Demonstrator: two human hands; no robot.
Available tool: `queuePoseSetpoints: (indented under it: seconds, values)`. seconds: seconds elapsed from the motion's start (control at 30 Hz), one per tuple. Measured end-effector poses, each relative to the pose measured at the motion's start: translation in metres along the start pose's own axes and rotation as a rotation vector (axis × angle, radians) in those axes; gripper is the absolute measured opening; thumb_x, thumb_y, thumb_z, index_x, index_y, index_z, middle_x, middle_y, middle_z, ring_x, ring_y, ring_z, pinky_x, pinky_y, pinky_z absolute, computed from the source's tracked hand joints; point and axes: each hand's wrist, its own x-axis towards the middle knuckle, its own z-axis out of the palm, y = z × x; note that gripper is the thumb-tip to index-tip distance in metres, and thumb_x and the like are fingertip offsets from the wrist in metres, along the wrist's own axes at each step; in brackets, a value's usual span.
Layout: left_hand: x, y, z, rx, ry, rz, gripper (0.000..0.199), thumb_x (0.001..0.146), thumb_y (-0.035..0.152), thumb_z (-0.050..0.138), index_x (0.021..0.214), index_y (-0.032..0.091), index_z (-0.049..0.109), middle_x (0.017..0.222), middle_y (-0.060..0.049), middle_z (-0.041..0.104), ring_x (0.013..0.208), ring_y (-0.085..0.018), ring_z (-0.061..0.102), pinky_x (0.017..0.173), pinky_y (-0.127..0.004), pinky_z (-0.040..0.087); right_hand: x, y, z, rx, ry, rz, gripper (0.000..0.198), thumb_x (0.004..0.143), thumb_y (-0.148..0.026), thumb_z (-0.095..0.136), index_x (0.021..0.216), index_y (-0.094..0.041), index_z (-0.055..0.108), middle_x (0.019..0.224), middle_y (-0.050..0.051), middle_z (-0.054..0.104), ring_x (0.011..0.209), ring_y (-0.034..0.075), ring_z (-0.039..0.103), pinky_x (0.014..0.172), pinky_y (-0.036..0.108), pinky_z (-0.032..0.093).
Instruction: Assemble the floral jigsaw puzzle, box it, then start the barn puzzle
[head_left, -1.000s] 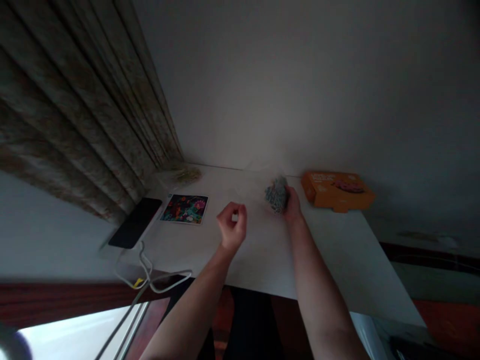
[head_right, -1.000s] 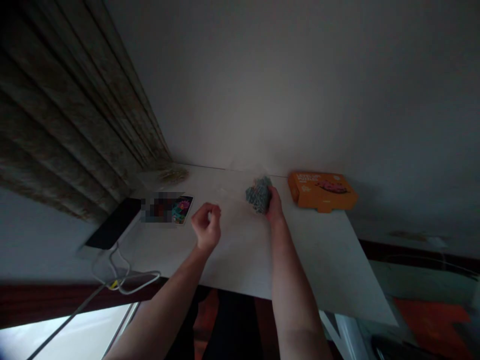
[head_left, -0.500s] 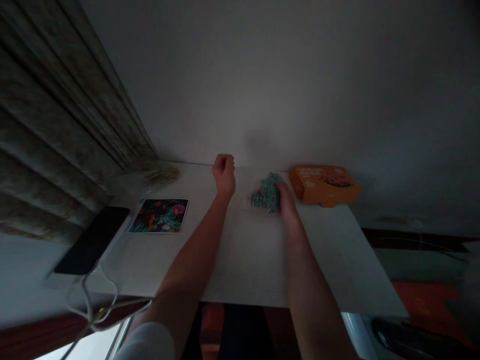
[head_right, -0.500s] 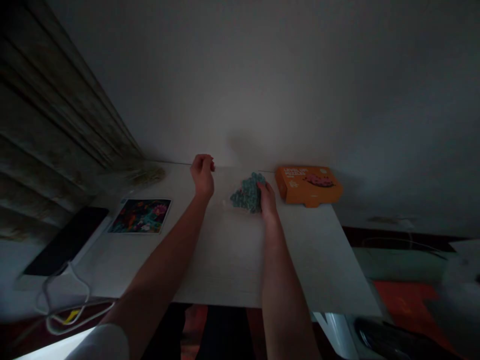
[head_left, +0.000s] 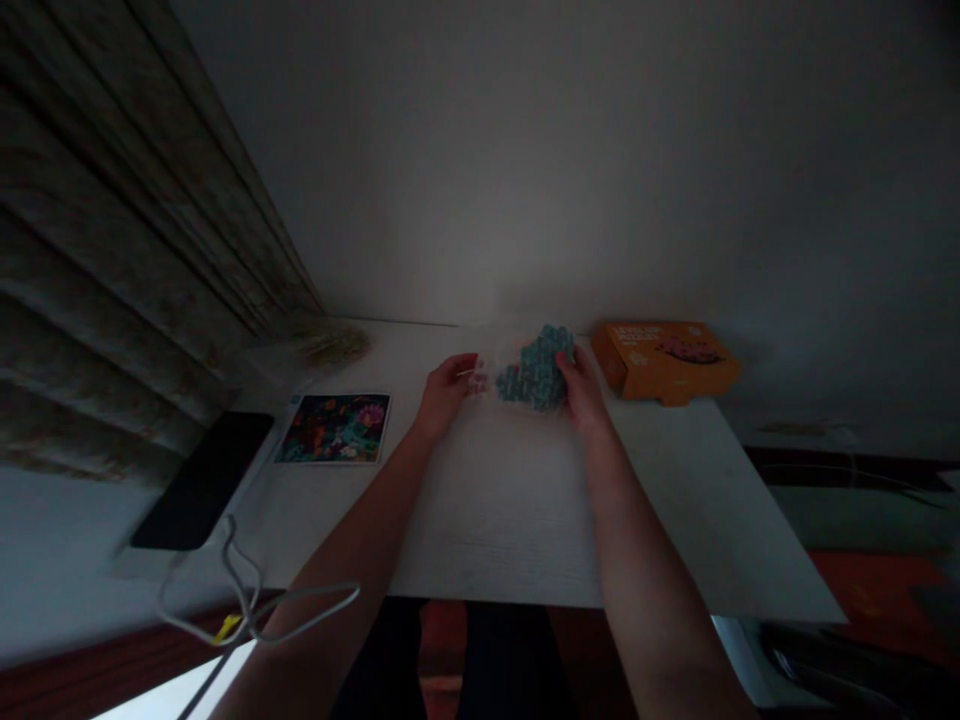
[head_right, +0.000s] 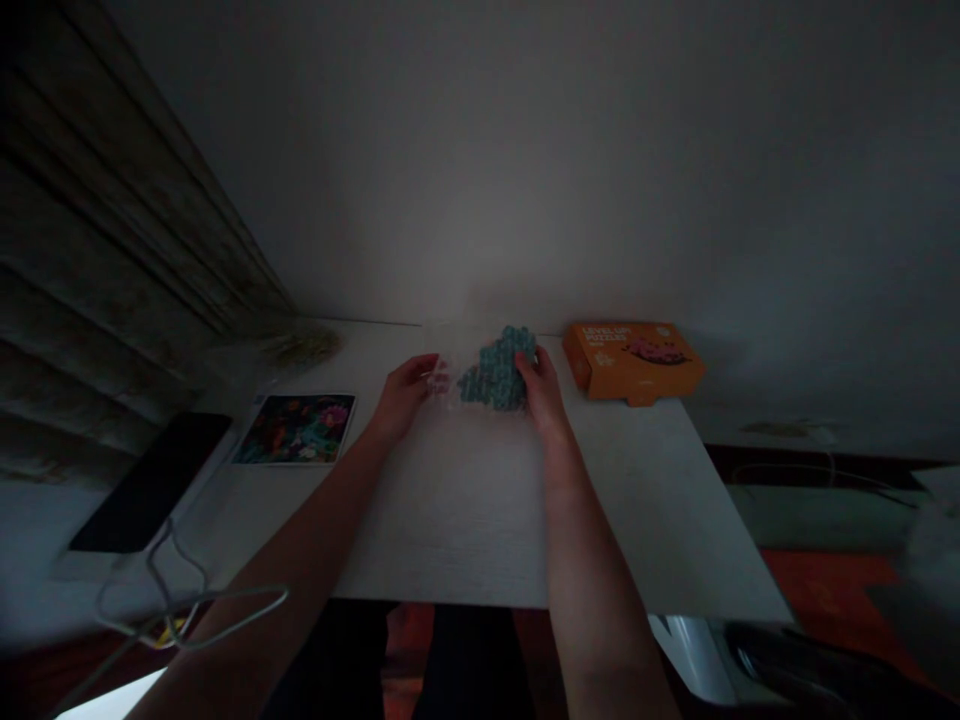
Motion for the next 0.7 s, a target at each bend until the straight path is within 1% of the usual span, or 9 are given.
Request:
queuePoseSetpoints:
  seconds: [0.07,0.17,0.3,0.37,0.43,0.5,0.57,0.63,0.7]
  values:
    - [0.001,-0.002,0.002,-0.01,-0.036,0.004,0.034,0.079,0.034,0.071,0.109,0.019,0.071,0.114,-0.011,0.074,0.092,-0.023,0.073,0.08,-0.04,0.061,-0.002,-0.003,0.003,0.014,-0.017,-0.03,0.036,0.076,-0.037,0.083,0.106,-0.031,0.065,0.1,-0.002,0.076,0.102,0.019,0.072,0.082,0.03,0.061]
    - [0.001,-0.005,0.004,0.044,-0.173,0.049,0.04,0.082,0.042,0.074,0.115,0.02,0.072,0.113,-0.012,0.076,0.102,-0.027,0.072,0.092,-0.047,0.059,-0.006,-0.008,0.006,0.03,-0.07,-0.046,0.035,0.073,-0.023,0.084,0.102,-0.031,0.067,0.098,-0.003,0.076,0.099,0.018,0.071,0.084,0.028,0.059]
    - [0.001,-0.014,0.008,0.13,-0.306,0.204,0.079,0.073,0.051,0.085,0.142,0.026,0.057,0.142,-0.015,0.063,0.127,-0.034,0.062,0.107,-0.053,0.05,-0.011,-0.015,0.007,-0.001,-0.155,0.009,0.037,0.061,-0.004,0.084,0.088,-0.025,0.071,0.093,-0.001,0.076,0.102,0.02,0.07,0.088,0.029,0.055]
    - [0.001,-0.018,0.011,0.254,-0.322,0.31,0.098,0.067,0.053,0.089,0.151,0.029,0.047,0.155,-0.016,0.05,0.14,-0.037,0.05,0.115,-0.056,0.042,-0.013,-0.019,0.005,-0.008,-0.212,0.057,0.039,0.057,0.001,0.081,0.086,-0.024,0.073,0.106,0.001,0.077,0.11,0.022,0.068,0.093,0.031,0.054]
    - [0.001,-0.019,0.014,0.383,-0.338,0.407,0.105,0.066,0.053,0.09,0.155,0.029,0.041,0.16,-0.016,0.042,0.148,-0.039,0.039,0.122,-0.058,0.033,-0.016,-0.024,0.0,-0.006,-0.269,0.1,0.037,0.056,0.001,0.079,0.082,-0.025,0.075,0.125,0.002,0.073,0.121,0.024,0.064,0.096,0.034,0.053]
    - [0.0,-0.016,0.016,0.456,-0.359,0.479,0.099,0.07,0.051,0.088,0.155,0.027,0.043,0.161,-0.016,0.041,0.15,-0.039,0.036,0.125,-0.058,0.028,-0.017,-0.028,-0.006,-0.001,-0.318,0.127,0.029,0.057,-0.004,0.077,0.076,-0.025,0.075,0.133,0.002,0.07,0.127,0.025,0.061,0.097,0.036,0.052]
    - [-0.001,-0.01,0.015,0.473,-0.37,0.5,0.082,0.077,0.048,0.083,0.149,0.027,0.051,0.156,-0.015,0.048,0.147,-0.038,0.042,0.125,-0.058,0.03,-0.016,-0.031,-0.013,0.019,-0.332,0.129,0.019,0.062,-0.014,0.077,0.076,-0.026,0.075,0.131,0.003,0.071,0.126,0.026,0.061,0.096,0.038,0.053]
    - [-0.002,-0.005,0.01,0.488,-0.375,0.475,0.068,0.079,0.047,0.082,0.14,0.028,0.06,0.148,-0.013,0.057,0.14,-0.037,0.049,0.123,-0.057,0.033,-0.012,-0.03,-0.02,0.041,-0.255,0.094,0.012,0.066,-0.028,0.077,0.078,-0.027,0.075,0.122,0.003,0.074,0.116,0.025,0.066,0.091,0.038,0.054]
    - [-0.004,-0.001,0.003,0.515,-0.368,0.437,0.066,0.075,0.047,0.085,0.135,0.028,0.065,0.142,-0.012,0.06,0.136,-0.036,0.052,0.121,-0.056,0.036,-0.006,-0.027,-0.025,-0.044,-0.096,0.054,0.016,0.069,-0.041,0.078,0.077,-0.027,0.073,0.1,0.003,0.077,0.093,0.021,0.07,0.078,0.034,0.055]
